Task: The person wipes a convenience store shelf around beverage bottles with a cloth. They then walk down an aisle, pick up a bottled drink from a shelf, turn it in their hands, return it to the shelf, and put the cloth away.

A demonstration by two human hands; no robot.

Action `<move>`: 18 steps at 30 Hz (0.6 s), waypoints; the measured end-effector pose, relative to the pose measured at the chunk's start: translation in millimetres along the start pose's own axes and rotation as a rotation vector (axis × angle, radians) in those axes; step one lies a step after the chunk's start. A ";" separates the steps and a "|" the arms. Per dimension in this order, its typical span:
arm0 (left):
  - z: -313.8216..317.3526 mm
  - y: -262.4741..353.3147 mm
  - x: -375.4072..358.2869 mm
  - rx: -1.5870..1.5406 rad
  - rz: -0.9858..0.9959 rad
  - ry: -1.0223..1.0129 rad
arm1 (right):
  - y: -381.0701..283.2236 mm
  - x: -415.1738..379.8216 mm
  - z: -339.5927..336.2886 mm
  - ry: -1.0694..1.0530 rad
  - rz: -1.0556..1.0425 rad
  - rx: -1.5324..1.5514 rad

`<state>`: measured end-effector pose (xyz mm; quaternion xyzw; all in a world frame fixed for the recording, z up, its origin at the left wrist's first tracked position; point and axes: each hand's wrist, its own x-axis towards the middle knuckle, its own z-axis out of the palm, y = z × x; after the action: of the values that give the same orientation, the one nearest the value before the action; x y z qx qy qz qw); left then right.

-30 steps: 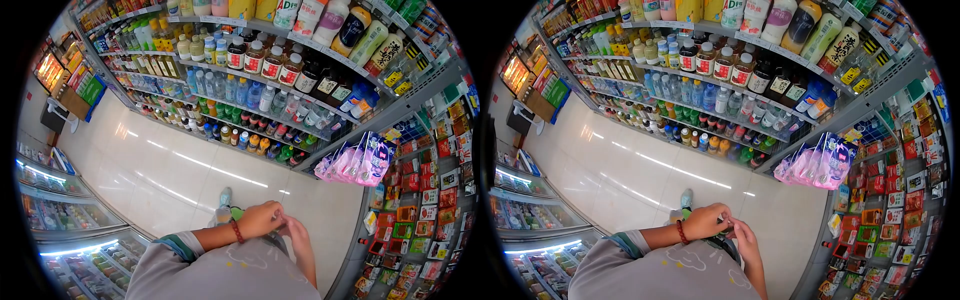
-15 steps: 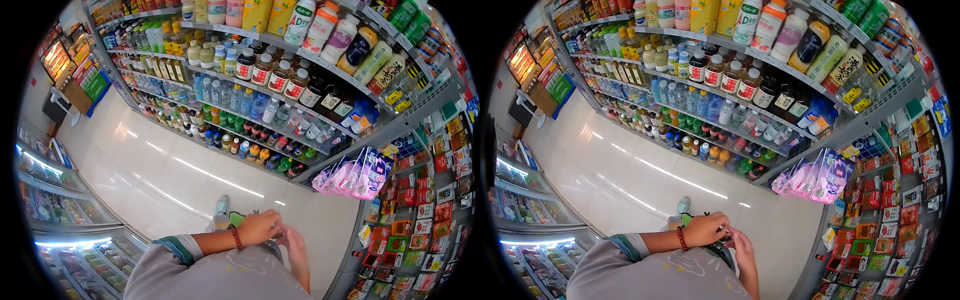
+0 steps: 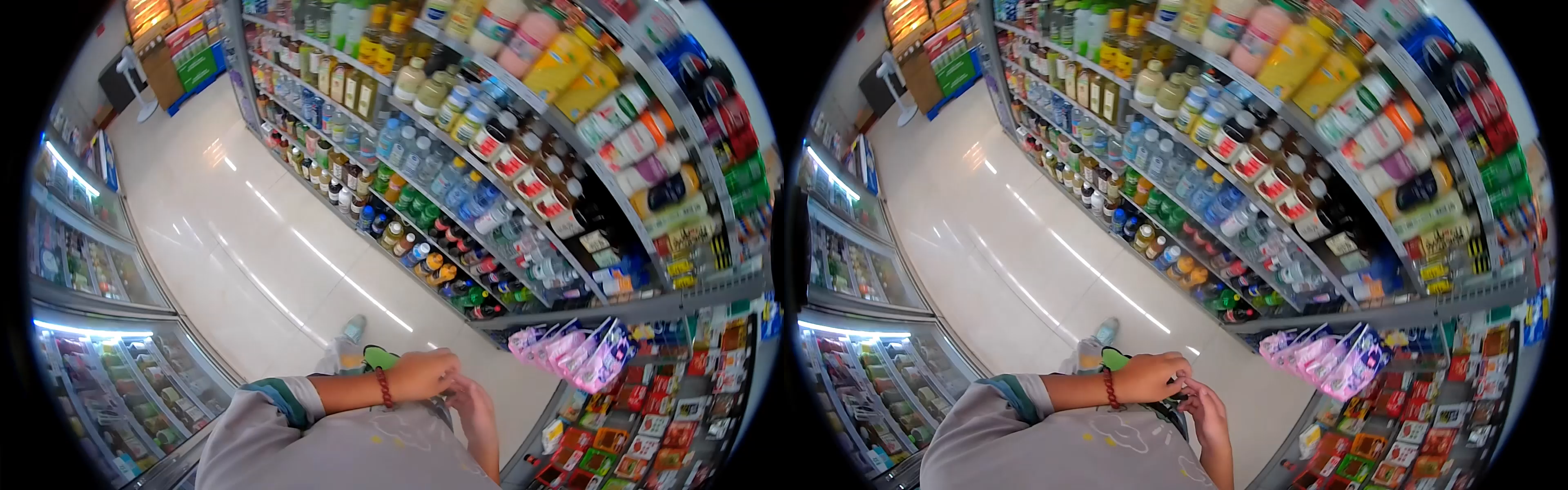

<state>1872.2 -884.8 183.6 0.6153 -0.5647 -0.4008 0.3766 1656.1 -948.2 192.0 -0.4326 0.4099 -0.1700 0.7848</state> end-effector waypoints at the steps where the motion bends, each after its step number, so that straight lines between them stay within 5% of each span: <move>1: -16.2 -4.7 -1.4 -0.017 -0.025 0.037 | -6.9 14.1 12.9 -0.032 0.010 -0.018; 12: -162.2 -79.3 -41.7 -0.026 -0.265 0.574 | -52.9 170.5 170.1 -0.367 0.133 -0.455; 18: -183.0 -103.3 -72.1 -0.125 -0.388 0.744 | -41.4 216.6 220.3 -0.549 0.258 -0.590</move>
<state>2078.0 -802.9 166.2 0.7889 -0.2387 -0.2482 0.5090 1965.1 -987.4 182.2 -0.6131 0.2675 0.1759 0.7222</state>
